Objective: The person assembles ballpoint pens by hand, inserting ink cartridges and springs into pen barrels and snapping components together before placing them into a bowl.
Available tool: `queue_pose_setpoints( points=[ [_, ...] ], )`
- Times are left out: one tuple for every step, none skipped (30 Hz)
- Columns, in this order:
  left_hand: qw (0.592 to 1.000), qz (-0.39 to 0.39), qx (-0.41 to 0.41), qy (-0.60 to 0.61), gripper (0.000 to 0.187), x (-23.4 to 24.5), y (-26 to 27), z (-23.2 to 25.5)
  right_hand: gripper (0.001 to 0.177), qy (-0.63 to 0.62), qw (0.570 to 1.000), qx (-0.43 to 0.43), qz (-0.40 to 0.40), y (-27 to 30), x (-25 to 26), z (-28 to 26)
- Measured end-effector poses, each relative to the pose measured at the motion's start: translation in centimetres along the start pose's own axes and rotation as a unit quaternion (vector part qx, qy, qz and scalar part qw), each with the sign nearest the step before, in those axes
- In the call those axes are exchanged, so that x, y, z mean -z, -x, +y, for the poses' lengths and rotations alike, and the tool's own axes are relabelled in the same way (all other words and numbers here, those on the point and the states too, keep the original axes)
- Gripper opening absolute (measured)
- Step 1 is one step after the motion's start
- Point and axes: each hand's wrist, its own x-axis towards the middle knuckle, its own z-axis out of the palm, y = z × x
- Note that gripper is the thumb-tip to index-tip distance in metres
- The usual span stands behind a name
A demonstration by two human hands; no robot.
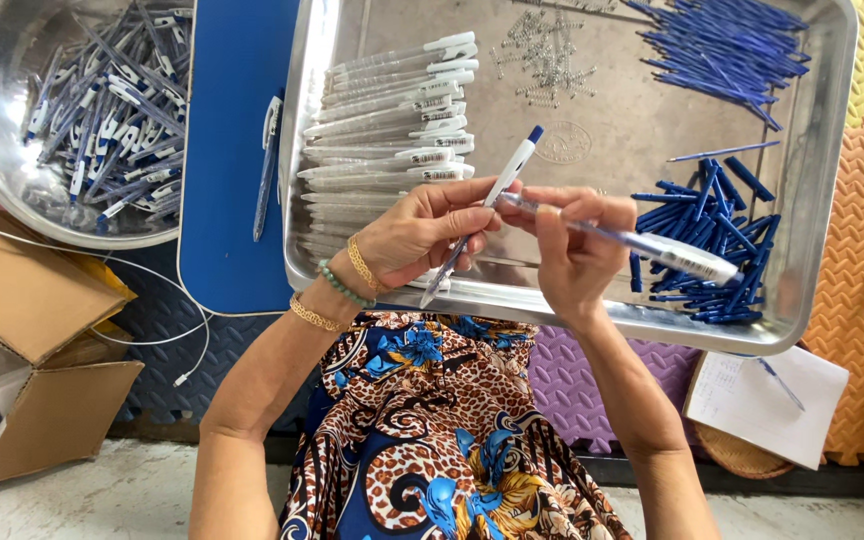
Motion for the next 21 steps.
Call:
queue_pose_setpoints(
  points=[
    [1.0,-0.007,0.006,0.002,0.048,0.2,-0.2,0.0,0.021,-0.051,0.996,-0.069,0.006,0.0,0.2,-0.4],
    [1.0,-0.014,0.012,0.005,0.049,0.4,-0.3,-0.1,0.018,-0.102,0.985,-0.138,0.012,-0.1,0.5,-0.8],
    [1.0,-0.015,0.013,0.004,0.049,0.5,-0.4,-0.2,0.018,-0.102,0.985,-0.138,0.013,0.1,0.4,-0.7],
    [1.0,-0.016,0.009,0.008,0.049,0.5,-0.5,-0.3,0.019,-0.112,0.983,-0.145,0.02,0.2,0.4,-0.5],
    [1.0,-0.015,0.005,0.013,0.049,0.6,-0.4,-0.5,0.02,-0.122,0.98,-0.153,0.027,0.5,0.4,-0.5],
    [1.0,-0.014,0.006,0.013,0.049,0.4,-0.3,-0.7,0.02,-0.122,0.98,-0.155,0.027,0.6,0.3,-0.2],
    [1.0,-0.013,-0.002,0.002,0.051,0.3,-0.3,-0.7,0.022,-0.11,0.983,-0.143,0.027,0.7,0.3,0.1],
    [1.0,-0.011,-0.011,-0.01,0.053,0.1,-0.3,-0.7,0.024,-0.098,0.986,-0.131,0.026,0.8,0.2,0.4],
    [1.0,-0.012,-0.01,-0.01,0.053,0.3,-0.4,-1.0,0.024,-0.097,0.986,-0.132,0.027,0.7,0.2,0.3],
    [1.0,-0.01,-0.013,-0.012,0.053,0.5,-0.5,-1.4,0.023,-0.096,0.986,-0.132,0.026,0.7,0.2,0.1],
    [1.0,-0.008,-0.017,-0.014,0.052,0.7,-0.6,-1.6,0.022,-0.095,0.986,-0.132,0.025,0.6,0.2,0.0],
    [1.0,-0.008,-0.016,-0.013,0.052,0.4,-0.5,-1.8,0.022,-0.094,0.986,-0.133,0.025,1.8,0.7,2.0],
    [0.998,0.017,-0.044,-0.043,0.052,0.1,-0.4,-2.0,0.021,-0.033,0.999,-0.04,0.006,3.0,1.2,4.0],
    [0.994,0.042,-0.072,-0.073,0.052,-0.2,-0.4,-2.1,0.023,0.03,0.998,0.052,-0.015,4.2,1.7,6.0],
    [0.994,0.042,-0.07,-0.073,0.052,0.5,-1.1,-2.8,0.023,0.031,0.998,0.051,-0.014,4.3,1.8,5.8],
    [0.991,0.048,-0.084,-0.096,0.051,1.1,-1.7,-3.6,0.017,0.058,0.992,0.096,-0.053,4.5,1.8,5.6],
    [0.986,0.054,-0.099,-0.119,0.05,1.8,-2.3,-4.4,0.014,0.085,0.982,0.142,-0.092,4.7,1.8,5.4],
    [0.987,0.053,-0.098,-0.12,0.05,1.8,-2.3,-4.7,0.014,0.085,0.982,0.142,-0.092,4.2,1.9,5.1],
    [0.988,0.057,-0.096,-0.103,0.05,1.8,-2.5,-4.8,0.011,0.074,0.981,0.155,-0.085,3.5,1.9,5.0],
    [0.99,0.061,-0.093,-0.087,0.05,1.8,-2.7,-4.8,0.01,0.062,0.981,0.169,-0.078,2.7,2.0,4.9],
    [0.99,0.061,-0.093,-0.087,0.05,1.9,-2.7,-4.7,0.01,0.063,0.981,0.168,-0.077,1.8,2.5,4.3]
  ],
)
